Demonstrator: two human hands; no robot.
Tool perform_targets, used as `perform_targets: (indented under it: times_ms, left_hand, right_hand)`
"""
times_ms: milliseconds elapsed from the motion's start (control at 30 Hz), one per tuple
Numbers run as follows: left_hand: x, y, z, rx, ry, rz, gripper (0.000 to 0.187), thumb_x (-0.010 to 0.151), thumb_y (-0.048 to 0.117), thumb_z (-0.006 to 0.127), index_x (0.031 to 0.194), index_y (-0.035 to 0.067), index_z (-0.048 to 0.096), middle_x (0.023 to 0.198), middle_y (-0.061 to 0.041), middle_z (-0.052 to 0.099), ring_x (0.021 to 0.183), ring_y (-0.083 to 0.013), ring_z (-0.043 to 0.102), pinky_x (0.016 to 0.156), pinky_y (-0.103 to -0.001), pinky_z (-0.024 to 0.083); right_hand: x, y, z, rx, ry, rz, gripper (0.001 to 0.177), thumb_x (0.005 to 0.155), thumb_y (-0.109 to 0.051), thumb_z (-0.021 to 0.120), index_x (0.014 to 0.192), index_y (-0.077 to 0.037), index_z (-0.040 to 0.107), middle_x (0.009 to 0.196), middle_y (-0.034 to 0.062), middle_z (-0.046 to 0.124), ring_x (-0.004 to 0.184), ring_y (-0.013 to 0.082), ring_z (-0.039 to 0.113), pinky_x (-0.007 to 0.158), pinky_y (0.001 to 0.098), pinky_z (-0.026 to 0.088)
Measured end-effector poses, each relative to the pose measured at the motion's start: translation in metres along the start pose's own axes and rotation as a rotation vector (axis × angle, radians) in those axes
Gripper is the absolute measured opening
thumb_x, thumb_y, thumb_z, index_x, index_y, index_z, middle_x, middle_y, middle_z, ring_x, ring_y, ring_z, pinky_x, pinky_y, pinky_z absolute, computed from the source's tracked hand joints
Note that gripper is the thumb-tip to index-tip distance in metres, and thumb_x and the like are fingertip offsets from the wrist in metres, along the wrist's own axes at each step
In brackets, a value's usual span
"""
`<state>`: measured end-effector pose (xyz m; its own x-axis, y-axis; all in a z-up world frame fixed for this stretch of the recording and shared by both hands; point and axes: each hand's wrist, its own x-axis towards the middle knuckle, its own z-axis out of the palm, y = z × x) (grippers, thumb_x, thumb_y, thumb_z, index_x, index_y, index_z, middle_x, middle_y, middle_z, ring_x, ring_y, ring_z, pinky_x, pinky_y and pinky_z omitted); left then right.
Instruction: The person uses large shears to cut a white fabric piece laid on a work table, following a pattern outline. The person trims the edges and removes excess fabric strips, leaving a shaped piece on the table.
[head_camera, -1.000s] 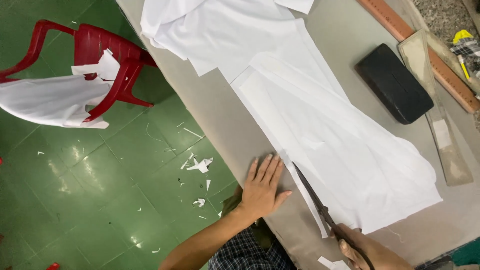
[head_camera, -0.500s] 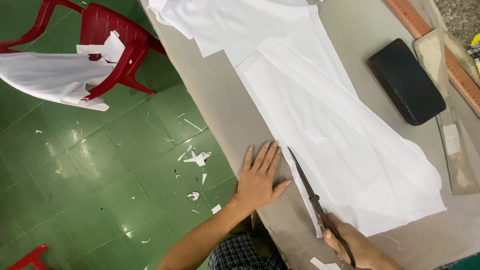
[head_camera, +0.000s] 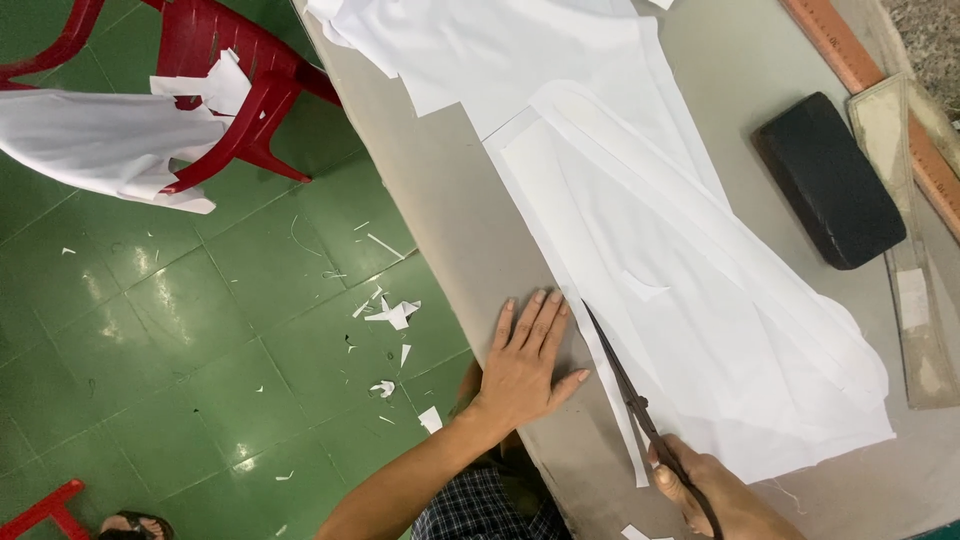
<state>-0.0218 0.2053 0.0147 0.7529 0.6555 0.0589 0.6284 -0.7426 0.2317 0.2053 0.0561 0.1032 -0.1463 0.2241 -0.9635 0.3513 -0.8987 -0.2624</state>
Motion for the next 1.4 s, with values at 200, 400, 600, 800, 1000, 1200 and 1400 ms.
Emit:
perform_targets:
  times_ms: [200,400,600,800,1000,1200,1400]
  left_hand:
    - [0.012,-0.013,-0.004,-0.124,0.203,0.010,0.070,0.104,0.050,0.057,0.146,-0.006,0.051,0.157,-0.026,0.041,0.146,-0.0395,0.043,0.124,-0.057,0.032]
    - [0.024,-0.012,0.002,-0.306,0.402,-0.010,0.027,0.098,0.026,0.075,0.110,0.003,0.066,0.108,-0.011,0.061,0.097,-0.0271,0.058,0.081,-0.039,0.049]
    - [0.037,-0.006,-0.011,-0.987,0.256,-0.576,0.013,0.096,0.015,0.071,0.103,0.004,0.075,0.066,0.001,0.063,0.053,-0.0073,0.047,0.050,-0.024,0.045]
    - [0.053,-0.012,-0.029,-1.418,-0.136,-1.122,0.028,0.094,0.027,0.072,0.108,0.003,0.077,0.071,-0.006,0.073,0.040,-0.0098,0.053,0.037,-0.023,0.050]
    - [0.066,-0.016,-0.038,-1.547,-0.129,-1.234,0.021,0.095,0.019,0.072,0.100,-0.001,0.077,0.073,-0.013,0.073,0.038,-0.0125,0.056,0.032,-0.023,0.045]
    - [0.086,-0.021,-0.043,-1.654,-0.108,-1.329,0.019,0.096,0.014,0.072,0.101,-0.004,0.073,0.073,-0.017,0.073,0.039,-0.0185,0.058,0.032,-0.026,0.043]
    - [0.087,-0.022,-0.029,-1.726,-0.064,-1.359,0.018,0.099,0.009,0.071,0.086,-0.003,0.069,0.068,-0.018,0.070,0.039,-0.0202,0.060,0.031,-0.027,0.043]
  right_hand:
    - [-0.003,-0.012,-0.010,-0.040,-0.135,0.063,0.081,0.073,-0.073,0.033,0.133,-0.025,0.061,0.087,-0.0010,0.049,0.068,0.0127,0.049,0.063,0.0242,0.046]
    - [0.015,-0.017,-0.011,0.031,-0.105,0.004,0.051,0.093,-0.054,0.044,0.125,-0.020,0.063,0.086,0.0004,0.051,0.073,0.0123,0.049,0.065,0.0255,0.047]
    - [0.049,0.004,-0.011,0.027,-0.071,-0.068,0.074,0.075,-0.072,0.037,0.124,-0.022,0.060,0.073,0.0011,0.044,0.057,0.0151,0.047,0.054,0.0263,0.051]
    - [0.049,0.003,-0.012,-0.092,0.026,-0.151,0.070,0.077,-0.072,0.038,0.112,-0.018,0.064,0.071,-0.0011,0.057,0.056,0.0127,0.053,0.052,0.0269,0.054]
    - [0.030,-0.019,-0.018,-0.096,0.007,-0.134,0.055,0.087,-0.059,0.051,0.124,-0.021,0.067,0.096,-0.0080,0.070,0.087,0.0068,0.066,0.084,0.0199,0.055]
    - [0.026,-0.041,-0.027,-0.034,-0.065,-0.091,0.066,0.082,-0.064,0.047,0.129,-0.022,0.065,0.107,-0.0046,0.071,0.095,0.0088,0.071,0.088,0.0215,0.056]
    - [0.032,-0.059,-0.029,-0.048,-0.075,-0.012,0.054,0.091,-0.057,0.045,0.130,-0.025,0.065,0.091,-0.0044,0.057,0.077,0.0089,0.055,0.074,0.0220,0.051]
